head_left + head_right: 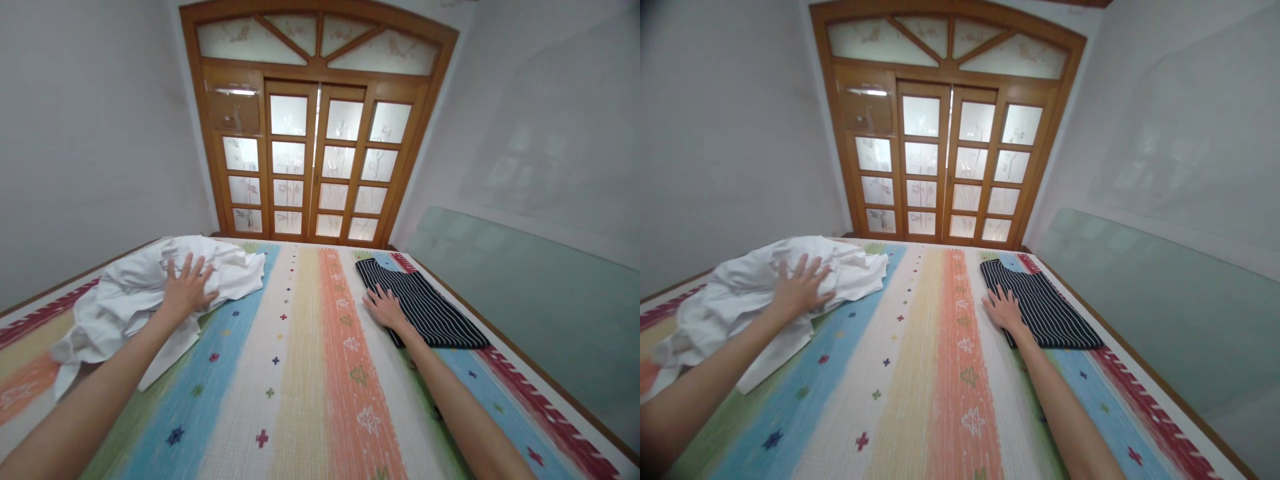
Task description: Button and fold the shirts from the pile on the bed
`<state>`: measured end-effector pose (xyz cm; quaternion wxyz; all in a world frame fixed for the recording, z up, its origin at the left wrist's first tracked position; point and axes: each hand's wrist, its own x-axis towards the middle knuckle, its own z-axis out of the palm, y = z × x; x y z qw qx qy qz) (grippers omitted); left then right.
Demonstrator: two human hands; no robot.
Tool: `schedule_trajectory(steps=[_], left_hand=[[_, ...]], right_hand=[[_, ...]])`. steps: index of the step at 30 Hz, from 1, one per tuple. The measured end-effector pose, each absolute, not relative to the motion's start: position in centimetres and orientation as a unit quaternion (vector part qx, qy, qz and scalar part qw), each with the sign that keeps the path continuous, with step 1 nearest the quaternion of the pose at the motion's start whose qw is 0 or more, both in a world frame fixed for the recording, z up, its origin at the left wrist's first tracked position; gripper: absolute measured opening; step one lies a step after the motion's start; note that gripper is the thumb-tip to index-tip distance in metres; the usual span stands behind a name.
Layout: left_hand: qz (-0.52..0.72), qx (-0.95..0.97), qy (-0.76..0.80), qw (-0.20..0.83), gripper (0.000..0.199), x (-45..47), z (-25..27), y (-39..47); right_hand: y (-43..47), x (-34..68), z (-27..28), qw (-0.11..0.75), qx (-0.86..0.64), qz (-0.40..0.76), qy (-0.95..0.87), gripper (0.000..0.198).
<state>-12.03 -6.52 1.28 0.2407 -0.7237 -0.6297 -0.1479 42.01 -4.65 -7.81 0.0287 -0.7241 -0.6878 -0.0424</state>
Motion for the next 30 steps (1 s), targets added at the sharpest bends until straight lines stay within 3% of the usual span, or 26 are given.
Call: schedule_trajectory(steps=[11,14,19,22,26,28,30], left_hand=[[-0.160,-0.707,-0.645,0.243,0.064,-11.4,-0.4,-6.6],[-0.178,-0.706,-0.645,0.233,0.063,-11.1,1.1,-6.8],[-0.337,-0.559,-0.715,0.251,0.077,-12.1,5.6,-8.0],[-0.307,-0.497,-0.779,0.229,0.082,-14.2,8.1,-8.2],[-0.174,-0.474,-0.855,0.117,0.057,-17.1,10.5,-7.8],[-0.222,-0.458,-0.856,0.095,0.044,-17.5,11.6,-7.7],[-0.349,-0.428,-0.828,0.096,0.036,-16.7,12.9,-7.6]], right_hand=[[-4.9,42.2,-7.5,0.020,-0.747,-0.050,-0.663,0.054],[-4.9,42.2,-7.6,0.019,-0.746,-0.053,-0.664,0.054],[-4.9,42.1,-7.8,0.028,-0.744,-0.056,-0.665,0.054],[-5.1,41.9,-7.5,0.029,-0.752,-0.043,-0.657,0.054],[-5.7,41.2,-6.8,0.036,-0.767,-0.025,-0.640,0.053],[-5.9,40.4,-6.2,0.048,-0.772,-0.030,-0.633,0.054],[-6.1,39.0,-5.6,0.071,-0.768,-0.041,-0.635,0.054]])
